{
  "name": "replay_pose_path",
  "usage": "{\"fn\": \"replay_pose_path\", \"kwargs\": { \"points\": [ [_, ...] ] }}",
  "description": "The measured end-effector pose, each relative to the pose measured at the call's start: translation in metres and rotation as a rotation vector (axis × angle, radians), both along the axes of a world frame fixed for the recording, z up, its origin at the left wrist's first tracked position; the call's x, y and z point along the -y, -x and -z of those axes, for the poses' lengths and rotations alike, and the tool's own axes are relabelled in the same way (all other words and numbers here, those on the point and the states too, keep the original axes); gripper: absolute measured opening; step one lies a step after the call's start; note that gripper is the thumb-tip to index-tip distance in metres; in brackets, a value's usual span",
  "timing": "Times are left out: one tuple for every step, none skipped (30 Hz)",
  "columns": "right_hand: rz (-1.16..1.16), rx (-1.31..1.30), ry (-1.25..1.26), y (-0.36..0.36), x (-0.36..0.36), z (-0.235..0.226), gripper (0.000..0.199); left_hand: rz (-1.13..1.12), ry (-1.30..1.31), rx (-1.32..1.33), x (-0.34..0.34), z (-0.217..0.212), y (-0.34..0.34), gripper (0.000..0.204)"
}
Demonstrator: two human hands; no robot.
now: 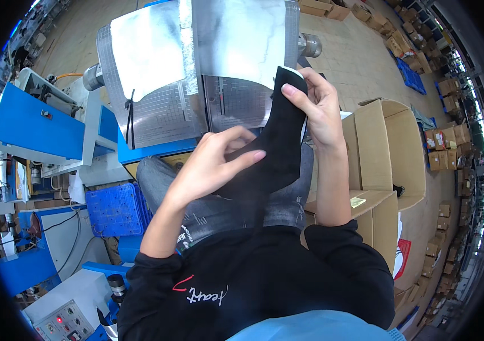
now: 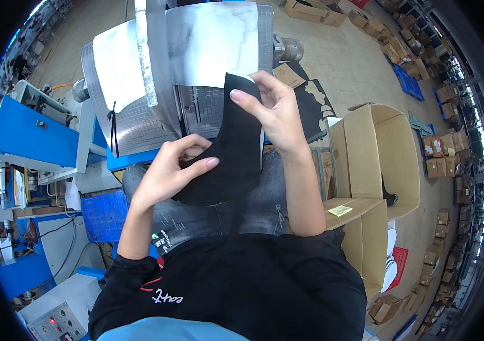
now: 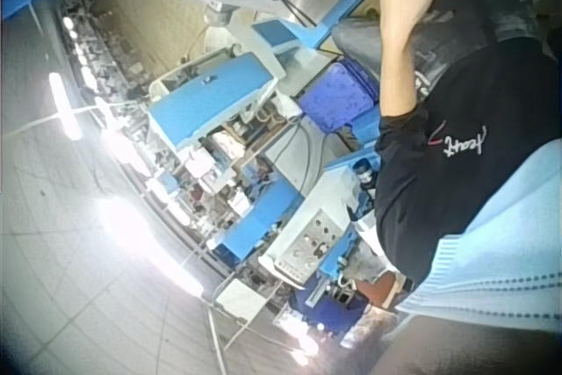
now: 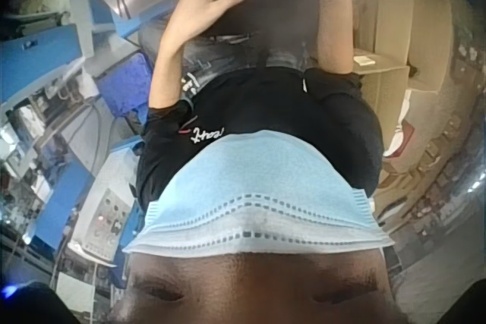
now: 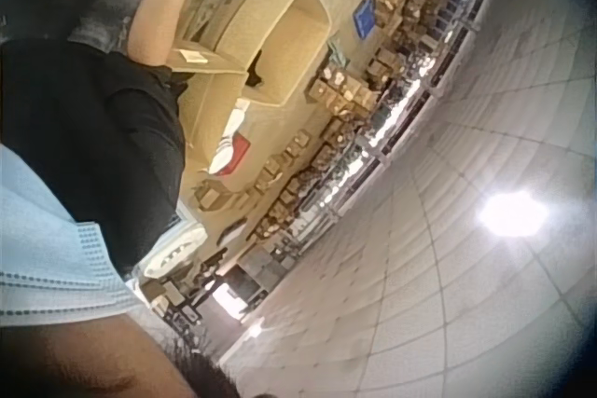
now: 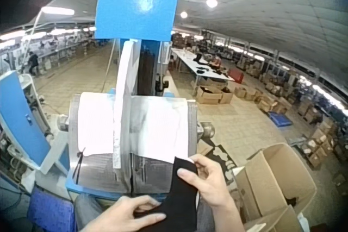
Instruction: The recorder prepares and aligns shoe upper components before feeding them into a heating/pressing machine.
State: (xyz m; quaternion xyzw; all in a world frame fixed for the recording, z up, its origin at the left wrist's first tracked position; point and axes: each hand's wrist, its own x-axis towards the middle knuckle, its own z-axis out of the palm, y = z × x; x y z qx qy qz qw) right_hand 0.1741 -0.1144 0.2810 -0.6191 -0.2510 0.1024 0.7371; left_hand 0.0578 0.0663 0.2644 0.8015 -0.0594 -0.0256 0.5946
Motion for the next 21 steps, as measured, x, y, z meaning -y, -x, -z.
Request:
{"fn": "replay_pose_path", "kwargs": {
  "points": [
    [0.005, 0.002, 0.001, -0.002, 0.002, 0.002, 0.019, 0.031, 0.036, 0.006, -0.005, -0.001, 0.003, 0.033],
    [-0.008, 0.011, -0.017, -0.004, 0.004, 0.005, 0.017, 0.042, 0.034, -0.077, -0.010, -0.005, 0.006, 0.034],
    [-0.020, 0.020, -0.035, -0.006, 0.006, 0.007, 0.016, 0.048, 0.034, -0.074, -0.014, -0.003, 0.008, 0.034],
    [-0.015, 0.022, -0.033, -0.006, 0.007, 0.006, 0.016, 0.039, 0.004, -0.033, -0.018, -0.002, 0.011, 0.032],
    [-0.004, 0.020, -0.042, -0.005, 0.009, 0.003, 0.016, 0.031, -0.026, 0.010, -0.022, 0.000, 0.014, 0.030],
    [0.007, 0.018, -0.050, -0.005, 0.012, 0.001, 0.016, 0.010, -0.019, -0.037, -0.025, -0.006, 0.016, 0.029],
    [0.011, 0.018, -0.049, -0.004, 0.013, -0.001, 0.016, 0.014, -0.018, -0.037, -0.028, -0.011, 0.020, 0.029],
    [0.006, 0.006, -0.095, -0.004, 0.015, -0.002, 0.016, -0.093, 0.055, -0.114, -0.031, -0.016, 0.024, 0.029],
    [0.001, -0.005, -0.141, -0.004, 0.016, -0.003, 0.016, -0.199, 0.127, -0.190, -0.033, -0.017, 0.028, 0.028],
    [-0.025, -0.022, -0.167, -0.005, 0.020, -0.002, 0.017, -0.289, 0.122, -0.033, -0.035, -0.010, 0.031, 0.028],
    [-0.017, -0.020, -0.165, -0.006, 0.022, 0.000, 0.017, -0.354, 0.021, 0.058, -0.039, -0.015, 0.033, 0.027],
    [-0.052, 0.088, -0.164, -0.007, 0.024, 0.002, 0.017, -0.393, 0.080, 0.149, -0.042, -0.010, 0.034, 0.027],
    [-0.090, 0.194, -0.164, -0.007, 0.024, 0.002, 0.016, -0.435, 0.138, 0.238, -0.045, -0.005, 0.034, 0.026],
    [-0.169, 0.232, -0.191, -0.007, 0.024, 0.001, 0.019, -0.468, 0.235, 0.248, -0.046, -0.005, 0.035, 0.024],
    [-0.163, 0.231, -0.189, -0.005, 0.022, -0.001, 0.019, -0.445, 0.264, 0.295, -0.052, -0.002, 0.034, 0.024],
    [-0.176, 0.301, -0.188, -0.002, 0.019, -0.003, 0.022, -0.445, 0.329, 0.348, -0.053, 0.001, 0.033, 0.025],
    [-0.189, 0.371, -0.187, 0.000, 0.017, -0.005, 0.025, -0.447, 0.394, 0.401, -0.054, 0.003, 0.032, 0.026],
    [-0.194, 0.411, -0.180, 0.001, 0.016, -0.007, 0.029, -0.444, 0.395, 0.395, -0.055, 0.004, 0.032, 0.026],
    [-0.189, 0.407, -0.178, 0.002, 0.015, -0.008, 0.029, -0.433, 0.417, 0.452, -0.056, 0.003, 0.032, 0.027],
    [-0.176, 0.435, -0.160, 0.004, 0.015, -0.009, 0.029, -0.422, 0.439, 0.509, -0.057, 0.002, 0.032, 0.028],
    [-0.164, 0.463, -0.143, 0.005, 0.016, -0.009, 0.029, -0.420, 0.439, 0.503, -0.057, 0.001, 0.032, 0.028]
  ]
}}
